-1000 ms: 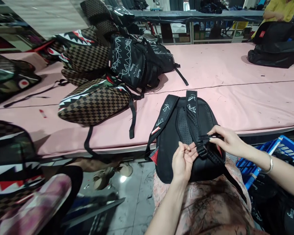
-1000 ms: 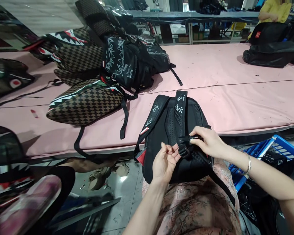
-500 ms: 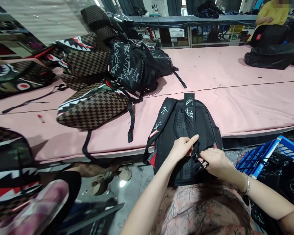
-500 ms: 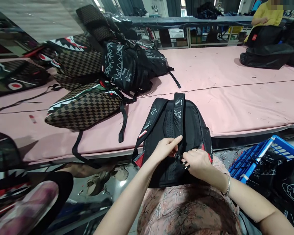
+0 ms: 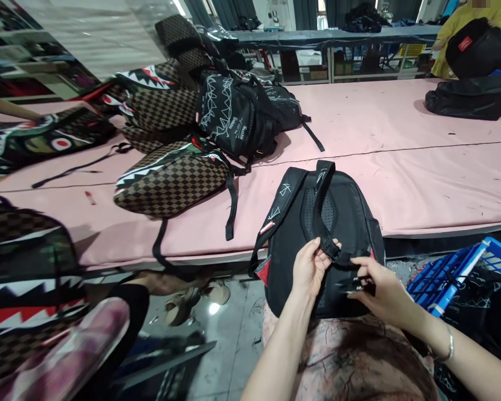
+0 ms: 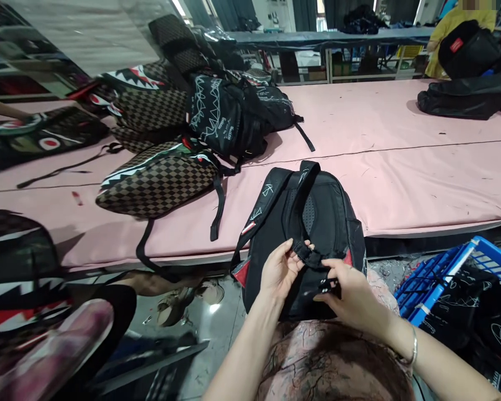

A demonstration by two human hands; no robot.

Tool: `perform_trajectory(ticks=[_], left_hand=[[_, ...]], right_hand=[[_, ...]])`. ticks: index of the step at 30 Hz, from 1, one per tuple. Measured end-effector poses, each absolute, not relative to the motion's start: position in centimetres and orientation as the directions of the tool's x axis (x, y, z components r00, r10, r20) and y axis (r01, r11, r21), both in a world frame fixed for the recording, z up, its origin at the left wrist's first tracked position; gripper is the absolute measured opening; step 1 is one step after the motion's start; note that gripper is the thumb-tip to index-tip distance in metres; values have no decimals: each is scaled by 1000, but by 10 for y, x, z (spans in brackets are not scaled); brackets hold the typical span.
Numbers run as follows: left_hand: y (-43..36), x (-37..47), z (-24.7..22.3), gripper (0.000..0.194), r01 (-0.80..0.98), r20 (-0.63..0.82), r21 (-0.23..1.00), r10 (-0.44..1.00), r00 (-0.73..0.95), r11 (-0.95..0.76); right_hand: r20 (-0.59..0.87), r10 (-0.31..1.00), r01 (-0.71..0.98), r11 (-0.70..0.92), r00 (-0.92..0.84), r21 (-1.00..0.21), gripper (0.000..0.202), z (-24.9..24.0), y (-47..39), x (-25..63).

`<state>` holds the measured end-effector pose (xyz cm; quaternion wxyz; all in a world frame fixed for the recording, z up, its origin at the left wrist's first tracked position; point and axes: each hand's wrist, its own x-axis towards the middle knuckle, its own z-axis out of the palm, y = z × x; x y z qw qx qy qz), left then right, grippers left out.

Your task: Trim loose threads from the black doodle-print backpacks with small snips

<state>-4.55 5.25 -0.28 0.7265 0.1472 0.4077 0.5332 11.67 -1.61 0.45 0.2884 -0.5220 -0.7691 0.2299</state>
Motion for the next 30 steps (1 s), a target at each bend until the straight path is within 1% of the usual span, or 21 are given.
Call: perform_trajectory(ticks=[2,5,7,9,11,13,19,24,30], left_hand=[[50,-45,-5,20,-672,-431,635,897,100,380],[48,-42,-1,19,-675,-429,635,898,96,375],[47,-40,3,19,-667,-442,639,893,89,383],[46,-37,8,21,-655,-457,645,885,82,394],[45,-36,10,23,-642,-466,655,882,74,400],[44,-36,11,24,-626,-467,668,882,70,403],[45,-39,8,25,-624,-449,664,887,107,412],[46,-39,6,24,-628,-438,659,890,126,413],[46,-40,8,24,-616,-437,669,891,126,415]], right_hand=[[290,921,647,390,-262,-655,32,9,-7,129],[433,866,680,475,-249,-559,17,14,13,143],[494,811,674,557,-314,-486,17,16,27,146],[521,757,655,629,-394,-419,18,17,38,145],[517,725,646,668,-455,-369,17,19,46,142],[496,718,648,679,-487,-346,16,20,50,140],[464,712,619,696,-527,-364,18,23,54,144],[412,670,597,740,-617,-310,19,28,57,146],[385,661,595,750,-645,-290,21,31,61,146]])
